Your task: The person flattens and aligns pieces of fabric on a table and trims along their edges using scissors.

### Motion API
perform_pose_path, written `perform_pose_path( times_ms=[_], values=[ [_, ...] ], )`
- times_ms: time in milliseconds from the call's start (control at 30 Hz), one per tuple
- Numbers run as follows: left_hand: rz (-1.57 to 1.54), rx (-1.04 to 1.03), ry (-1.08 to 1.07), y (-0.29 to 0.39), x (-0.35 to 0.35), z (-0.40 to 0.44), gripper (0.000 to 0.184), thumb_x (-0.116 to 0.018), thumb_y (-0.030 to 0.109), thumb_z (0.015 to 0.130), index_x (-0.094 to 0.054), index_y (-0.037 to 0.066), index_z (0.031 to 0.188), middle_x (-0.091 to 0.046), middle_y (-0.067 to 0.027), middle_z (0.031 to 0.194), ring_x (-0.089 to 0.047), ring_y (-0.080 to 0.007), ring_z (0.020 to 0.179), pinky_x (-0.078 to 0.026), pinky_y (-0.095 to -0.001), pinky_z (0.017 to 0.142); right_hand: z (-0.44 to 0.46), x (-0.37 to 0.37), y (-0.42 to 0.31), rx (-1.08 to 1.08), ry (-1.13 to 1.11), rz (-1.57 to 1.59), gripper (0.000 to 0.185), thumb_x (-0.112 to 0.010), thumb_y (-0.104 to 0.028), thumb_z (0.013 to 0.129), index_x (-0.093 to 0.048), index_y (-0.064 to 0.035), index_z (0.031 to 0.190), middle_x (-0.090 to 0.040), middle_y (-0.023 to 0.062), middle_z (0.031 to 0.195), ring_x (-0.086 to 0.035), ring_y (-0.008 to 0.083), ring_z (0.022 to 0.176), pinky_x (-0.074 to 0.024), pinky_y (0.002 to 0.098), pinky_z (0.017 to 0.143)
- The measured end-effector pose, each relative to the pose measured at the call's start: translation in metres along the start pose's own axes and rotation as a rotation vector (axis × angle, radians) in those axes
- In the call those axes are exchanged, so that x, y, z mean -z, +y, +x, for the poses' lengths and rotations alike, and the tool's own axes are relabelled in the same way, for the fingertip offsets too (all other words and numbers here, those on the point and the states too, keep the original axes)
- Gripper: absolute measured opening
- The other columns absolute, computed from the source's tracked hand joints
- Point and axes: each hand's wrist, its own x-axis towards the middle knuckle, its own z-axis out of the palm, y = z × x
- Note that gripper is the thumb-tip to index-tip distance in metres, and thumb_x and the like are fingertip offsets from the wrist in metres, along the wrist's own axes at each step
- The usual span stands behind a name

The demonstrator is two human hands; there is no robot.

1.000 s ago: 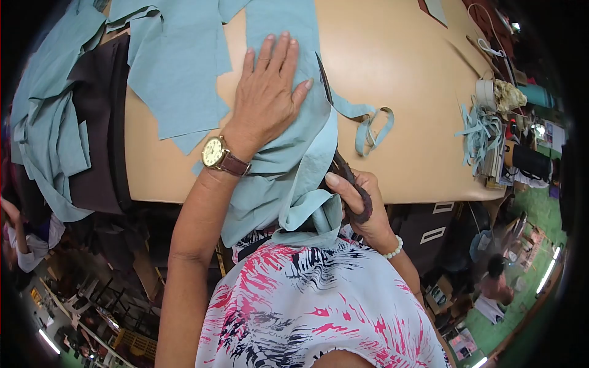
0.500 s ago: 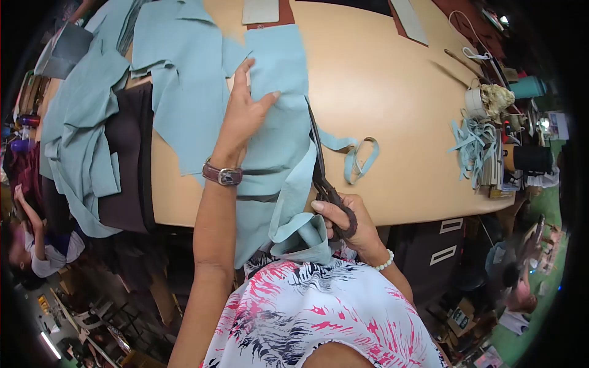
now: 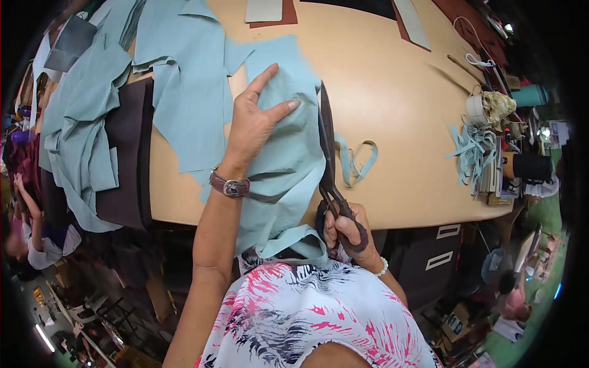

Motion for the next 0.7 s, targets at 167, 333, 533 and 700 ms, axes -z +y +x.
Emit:
perform_pose_path(
  times_ms=[167,333,533,700],
  values=[
    [-0.020,-0.031,-0.087,0.012,0.003,-0.010,0.070,-0.069,0.003,0.068,-0.035,-0.008,0.128,-0.048,-0.0170,0.122,-0.046,-0.0186,0.112,-0.035,-0.0277,0.095,-0.001,0.002,-0.001,0.006,0.012,-0.025,0.030,-0.063,-0.027,0.075,-0.050,-0.0001,0.072,-0.051,0.0045,0.053,-0.049,0.0101,0.045,-0.0394,0.0211,0.045],
    [0.095,-0.081,-0.106,0.015,-0.001,-0.022,0.072,-0.068,0.002,0.068,-0.032,-0.010,0.129,-0.042,-0.0206,0.129,-0.041,-0.0206,0.118,-0.030,-0.0286,0.099,-0.001,0.000,0.001,0.019,0.026,-0.050,0.029,-0.063,-0.026,0.074,-0.050,-0.0002,0.072,-0.051,0.0047,0.054,-0.050,0.0103,0.046,-0.0400,0.0212,0.045],
    [0.100,-0.089,-0.142,0.016,-0.002,-0.027,0.072,-0.068,0.002,0.068,-0.032,-0.009,0.129,-0.040,-0.0202,0.131,-0.039,-0.0209,0.121,-0.027,-0.0287,0.101,-0.002,0.000,0.002,0.016,0.056,-0.056,0.028,-0.063,-0.025,0.074,-0.050,0.0001,0.073,-0.051,0.0046,0.055,-0.050,0.0103,0.048,-0.0402,0.0212,0.046],
    [0.132,-0.112,-0.171,0.018,0.001,-0.027,0.071,-0.069,0.002,0.068,-0.033,-0.008,0.129,-0.040,-0.0197,0.132,-0.038,-0.0213,0.122,-0.026,-0.0294,0.102,-0.002,0.000,0.002,0.016,0.059,-0.071,0.029,-0.063,-0.026,0.073,-0.050,0.0003,0.073,-0.051,0.0045,0.056,-0.050,0.0107,0.048,-0.0401,0.0215,0.046]
  ],
)
